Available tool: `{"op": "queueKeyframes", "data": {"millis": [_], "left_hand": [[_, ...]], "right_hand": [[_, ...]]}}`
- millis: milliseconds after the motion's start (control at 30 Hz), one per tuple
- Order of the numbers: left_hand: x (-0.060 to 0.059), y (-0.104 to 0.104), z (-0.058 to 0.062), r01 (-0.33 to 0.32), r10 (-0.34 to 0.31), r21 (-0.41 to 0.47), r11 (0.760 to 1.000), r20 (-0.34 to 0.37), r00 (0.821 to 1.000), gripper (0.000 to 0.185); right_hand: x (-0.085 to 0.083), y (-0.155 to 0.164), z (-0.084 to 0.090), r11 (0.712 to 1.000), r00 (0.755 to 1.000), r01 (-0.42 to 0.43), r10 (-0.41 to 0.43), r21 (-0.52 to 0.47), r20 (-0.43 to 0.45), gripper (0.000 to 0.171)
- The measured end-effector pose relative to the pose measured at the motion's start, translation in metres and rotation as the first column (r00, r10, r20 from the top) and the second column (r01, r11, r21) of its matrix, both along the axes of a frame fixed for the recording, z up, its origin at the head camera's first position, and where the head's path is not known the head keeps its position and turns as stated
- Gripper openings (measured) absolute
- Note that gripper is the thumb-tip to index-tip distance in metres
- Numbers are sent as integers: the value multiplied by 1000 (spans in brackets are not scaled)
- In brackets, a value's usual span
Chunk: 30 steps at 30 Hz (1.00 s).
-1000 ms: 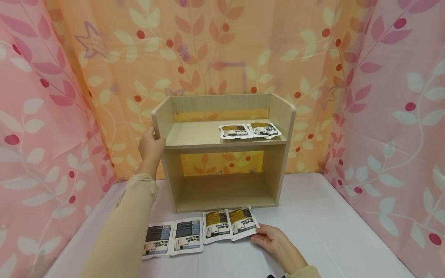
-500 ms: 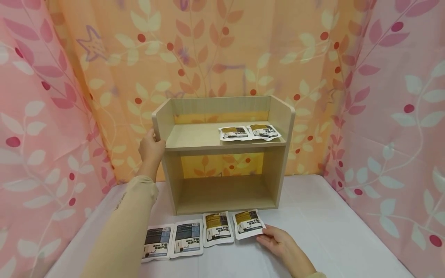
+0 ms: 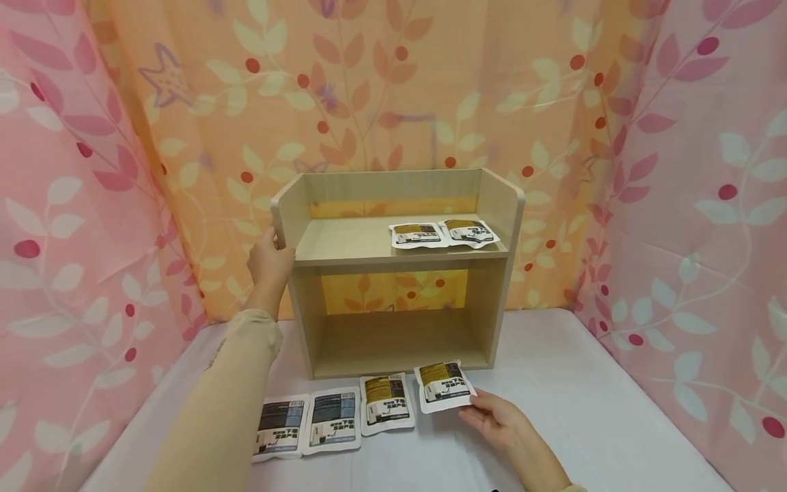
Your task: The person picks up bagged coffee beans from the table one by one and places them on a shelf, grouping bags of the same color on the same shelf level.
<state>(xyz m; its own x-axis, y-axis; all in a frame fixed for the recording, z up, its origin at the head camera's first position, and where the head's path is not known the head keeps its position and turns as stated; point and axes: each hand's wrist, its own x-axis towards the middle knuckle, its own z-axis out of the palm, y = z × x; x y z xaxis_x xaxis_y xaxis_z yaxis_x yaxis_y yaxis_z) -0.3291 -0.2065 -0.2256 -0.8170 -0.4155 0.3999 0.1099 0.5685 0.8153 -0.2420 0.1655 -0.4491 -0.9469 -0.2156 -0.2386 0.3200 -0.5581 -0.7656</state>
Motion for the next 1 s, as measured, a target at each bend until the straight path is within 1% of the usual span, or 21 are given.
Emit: {"op": "queueKeyframes", "data": {"millis": [233,533,767,867,1000], "left_hand": [[-2,-1,1,-9,9,-6,1000,-5,1000,41],[-3,0,1,5,-5,-6,1000,-13,1000,42],[-3,1,1,8,-8,-19,1000,-13,1000,44],[-3,1,0,4,-4,-16,1000,-12,1000,44],[-3,0,-1,-4,3,-19,1000,-8,1000,44]], "right_hand": [[0,1,11,998,998,-54,53,-15,-32,61],[6,-1,26,1000,999,-21,21,6,-31,58],[10,-5,35,999,997,0,4,44,-82,57],[12,-6,38,999,996,9,-5,43,-94,57],[14,-6,43,999,994,-1,4,36,-106,56]]}}
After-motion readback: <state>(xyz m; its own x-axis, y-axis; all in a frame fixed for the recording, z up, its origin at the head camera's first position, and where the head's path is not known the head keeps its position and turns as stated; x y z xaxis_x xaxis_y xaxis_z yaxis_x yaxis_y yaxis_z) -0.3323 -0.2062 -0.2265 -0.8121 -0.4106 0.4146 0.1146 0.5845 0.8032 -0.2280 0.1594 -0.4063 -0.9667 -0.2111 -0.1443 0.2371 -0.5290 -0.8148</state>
